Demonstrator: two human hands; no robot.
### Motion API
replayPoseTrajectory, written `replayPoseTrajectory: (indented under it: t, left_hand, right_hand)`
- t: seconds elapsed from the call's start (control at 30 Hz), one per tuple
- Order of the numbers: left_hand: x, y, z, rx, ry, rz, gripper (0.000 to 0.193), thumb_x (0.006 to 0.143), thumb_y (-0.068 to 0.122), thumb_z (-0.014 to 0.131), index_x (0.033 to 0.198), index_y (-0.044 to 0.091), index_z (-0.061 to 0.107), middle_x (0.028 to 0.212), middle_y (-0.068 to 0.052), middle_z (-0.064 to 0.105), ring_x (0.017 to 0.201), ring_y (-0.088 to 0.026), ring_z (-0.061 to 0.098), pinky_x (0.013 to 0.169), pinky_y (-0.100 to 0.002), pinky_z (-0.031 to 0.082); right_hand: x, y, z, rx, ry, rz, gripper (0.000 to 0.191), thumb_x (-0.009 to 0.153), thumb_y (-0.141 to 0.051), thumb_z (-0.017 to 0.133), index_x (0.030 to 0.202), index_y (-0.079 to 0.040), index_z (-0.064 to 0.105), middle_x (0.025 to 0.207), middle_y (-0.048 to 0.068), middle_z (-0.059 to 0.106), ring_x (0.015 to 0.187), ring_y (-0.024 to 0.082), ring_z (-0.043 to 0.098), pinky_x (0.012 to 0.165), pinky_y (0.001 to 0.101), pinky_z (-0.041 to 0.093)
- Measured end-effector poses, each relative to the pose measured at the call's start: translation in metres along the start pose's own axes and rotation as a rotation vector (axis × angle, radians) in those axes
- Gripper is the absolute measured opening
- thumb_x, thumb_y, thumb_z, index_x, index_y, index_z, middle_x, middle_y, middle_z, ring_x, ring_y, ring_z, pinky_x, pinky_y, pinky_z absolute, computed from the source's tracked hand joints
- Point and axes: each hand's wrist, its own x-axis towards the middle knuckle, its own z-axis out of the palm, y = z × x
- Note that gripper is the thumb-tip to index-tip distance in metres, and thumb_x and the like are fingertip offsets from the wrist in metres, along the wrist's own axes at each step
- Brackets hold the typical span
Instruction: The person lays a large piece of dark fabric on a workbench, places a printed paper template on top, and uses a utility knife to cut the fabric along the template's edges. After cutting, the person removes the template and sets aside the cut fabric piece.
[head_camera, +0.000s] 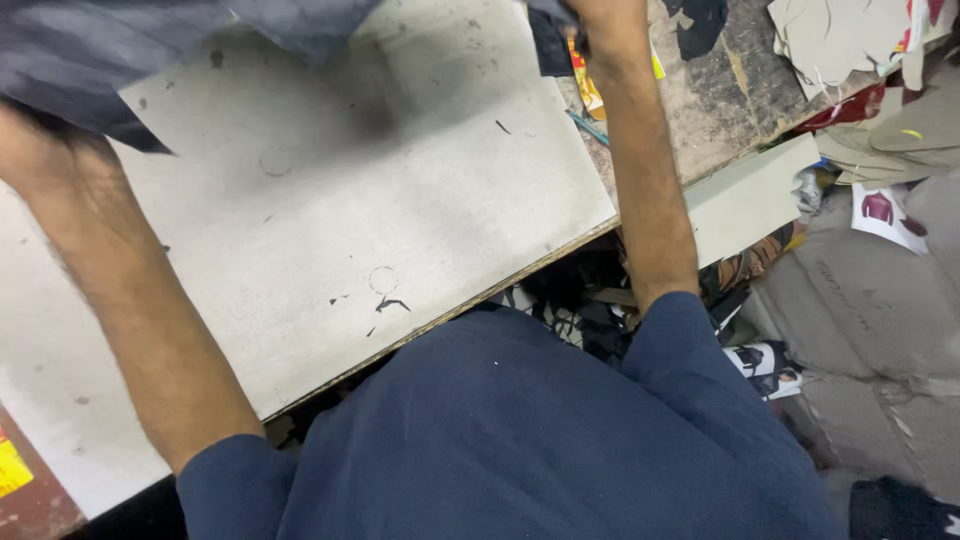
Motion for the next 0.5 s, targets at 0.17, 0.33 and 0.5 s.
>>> replayPoseTrajectory:
  t: [0.17,0.33,0.5]
  left_hand:
    - [-0.082,-0.033,0.044,0.11,0.239,0.06,0.059,0.112,0.009,0.064,0.161,0.003,0.03,0.163,-0.029,0.042,0.152,-0.04,0.051,0.118,-0.051,0.045]
    - [-0.216,-0.034,0.085,0.215,0.548,-0.036,0.074,0.106,-0.007,0.05,0.17,0.008,0.016,0.17,-0.022,0.029,0.155,-0.035,0.053,0.123,-0.045,0.05]
    - [-0.296,-0.036,0.123,1.299,0.956,-0.562,0.085,0.101,-0.002,0.057,0.171,0.009,0.01,0.129,-0.035,0.062,0.109,-0.04,0.061,0.097,-0.044,0.053]
  right_hand:
    - [-0.096,0.018,0.0,-0.2,-0.028,0.218,0.083,0.084,-0.01,0.085,0.153,0.006,0.042,0.153,0.017,0.054,0.071,0.006,0.066,0.052,0.0192,0.049]
    - [-0.187,0.072,0.012,-0.599,-0.15,0.345,0.086,0.079,-0.011,0.091,0.152,0.002,0.048,0.147,0.02,0.053,0.117,0.029,0.067,0.096,0.0369,0.057]
    - [-0.222,0.093,-0.004,-0.8,-0.259,0.195,0.092,0.077,-0.012,0.089,0.153,0.004,0.04,0.152,0.021,0.046,0.126,0.039,0.06,0.101,0.0397,0.053]
